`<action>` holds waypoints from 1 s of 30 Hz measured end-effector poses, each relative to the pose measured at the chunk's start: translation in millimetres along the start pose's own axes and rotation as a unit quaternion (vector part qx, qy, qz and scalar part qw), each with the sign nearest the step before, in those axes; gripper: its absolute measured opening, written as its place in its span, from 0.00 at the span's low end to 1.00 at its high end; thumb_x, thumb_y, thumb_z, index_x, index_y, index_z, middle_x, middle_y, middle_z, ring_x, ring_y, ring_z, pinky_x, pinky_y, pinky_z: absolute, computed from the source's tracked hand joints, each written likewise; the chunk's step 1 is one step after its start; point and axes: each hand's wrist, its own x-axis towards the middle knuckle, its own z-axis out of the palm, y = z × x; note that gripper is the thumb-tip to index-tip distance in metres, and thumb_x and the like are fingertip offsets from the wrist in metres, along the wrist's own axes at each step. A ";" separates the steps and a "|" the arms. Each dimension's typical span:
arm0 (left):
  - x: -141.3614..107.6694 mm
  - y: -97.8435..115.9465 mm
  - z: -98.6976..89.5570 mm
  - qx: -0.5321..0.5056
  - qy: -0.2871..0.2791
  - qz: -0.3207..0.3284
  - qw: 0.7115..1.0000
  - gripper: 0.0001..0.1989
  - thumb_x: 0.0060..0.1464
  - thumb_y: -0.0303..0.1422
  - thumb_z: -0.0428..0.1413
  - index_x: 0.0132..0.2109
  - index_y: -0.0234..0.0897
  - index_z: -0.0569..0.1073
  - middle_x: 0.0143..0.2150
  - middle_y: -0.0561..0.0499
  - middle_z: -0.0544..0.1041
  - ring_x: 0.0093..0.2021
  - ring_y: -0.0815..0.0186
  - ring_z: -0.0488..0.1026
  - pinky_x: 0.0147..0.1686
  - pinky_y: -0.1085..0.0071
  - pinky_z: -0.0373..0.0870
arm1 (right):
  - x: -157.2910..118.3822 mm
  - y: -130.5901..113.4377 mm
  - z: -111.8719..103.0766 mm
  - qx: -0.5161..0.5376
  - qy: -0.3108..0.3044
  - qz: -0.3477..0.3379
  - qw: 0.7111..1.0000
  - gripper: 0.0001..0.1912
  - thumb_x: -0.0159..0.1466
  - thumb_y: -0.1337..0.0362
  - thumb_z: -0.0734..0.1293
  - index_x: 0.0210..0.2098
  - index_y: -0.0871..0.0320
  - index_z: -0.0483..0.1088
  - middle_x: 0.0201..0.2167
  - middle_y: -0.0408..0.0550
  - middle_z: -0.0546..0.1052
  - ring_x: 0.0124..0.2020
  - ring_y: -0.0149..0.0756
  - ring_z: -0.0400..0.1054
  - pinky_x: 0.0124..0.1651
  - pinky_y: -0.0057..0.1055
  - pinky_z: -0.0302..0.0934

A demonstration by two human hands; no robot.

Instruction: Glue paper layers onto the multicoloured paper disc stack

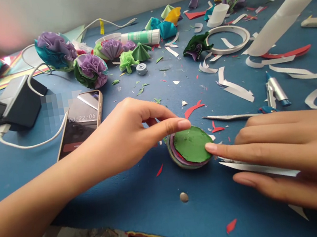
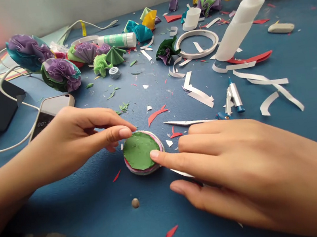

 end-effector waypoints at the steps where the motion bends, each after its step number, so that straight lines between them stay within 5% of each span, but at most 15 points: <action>1: -1.1 0.7 -2.5 0.005 -0.009 -0.009 1.000 0.08 0.61 0.38 0.64 0.35 0.41 0.85 0.25 0.57 0.80 0.26 0.72 0.73 0.22 0.77 0.66 | -0.4 0.0 -0.1 0.001 -0.001 -0.001 1.000 0.19 0.76 0.63 0.58 0.63 0.48 0.70 0.38 0.42 0.79 0.37 0.39 0.76 0.55 0.39 0.70; 9: -7.6 3.2 -12.1 0.044 -0.052 -0.042 0.997 0.07 0.57 0.35 0.62 0.33 0.42 0.84 0.20 0.59 0.77 0.17 0.74 0.67 0.12 0.81 0.60 | -0.8 0.4 0.7 -0.004 -0.005 -0.013 1.000 0.19 0.78 0.62 0.56 0.63 0.50 0.69 0.39 0.42 0.78 0.39 0.36 0.75 0.58 0.36 0.66; 14: -4.4 2.6 -2.0 0.067 0.003 0.016 0.998 0.07 0.58 0.30 0.61 0.33 0.38 0.83 0.24 0.57 0.77 0.23 0.74 0.70 0.18 0.79 0.62 | -2.2 2.3 1.1 -0.014 -0.006 -0.015 1.000 0.19 0.78 0.61 0.56 0.64 0.50 0.68 0.39 0.42 0.78 0.38 0.36 0.75 0.59 0.37 0.66; 18: -6.1 4.3 -1.3 0.065 -0.007 0.039 0.997 0.08 0.61 0.28 0.59 0.37 0.37 0.83 0.33 0.54 0.82 0.29 0.73 0.73 0.25 0.78 0.66 | -1.9 1.4 0.0 -0.005 -0.008 -0.014 1.000 0.19 0.77 0.63 0.57 0.63 0.50 0.69 0.38 0.42 0.78 0.37 0.37 0.75 0.58 0.39 0.68; 26: -3.1 -0.4 -3.0 0.016 -0.018 0.017 1.000 0.04 0.59 0.30 0.64 0.36 0.39 0.85 0.29 0.56 0.82 0.23 0.74 0.71 0.25 0.76 0.67 | 1.1 1.4 1.0 -0.003 0.002 -0.008 1.000 0.19 0.76 0.63 0.58 0.62 0.49 0.71 0.38 0.43 0.79 0.37 0.39 0.76 0.53 0.38 0.71; 30: -4.8 -1.7 3.0 0.130 0.009 0.108 0.986 0.08 0.65 0.29 0.58 0.37 0.36 0.81 0.33 0.53 0.80 0.27 0.72 0.70 0.29 0.75 0.65 | -0.4 0.9 0.9 -0.005 0.003 -0.007 1.000 0.19 0.77 0.62 0.56 0.62 0.49 0.70 0.39 0.42 0.79 0.39 0.37 0.76 0.59 0.37 0.67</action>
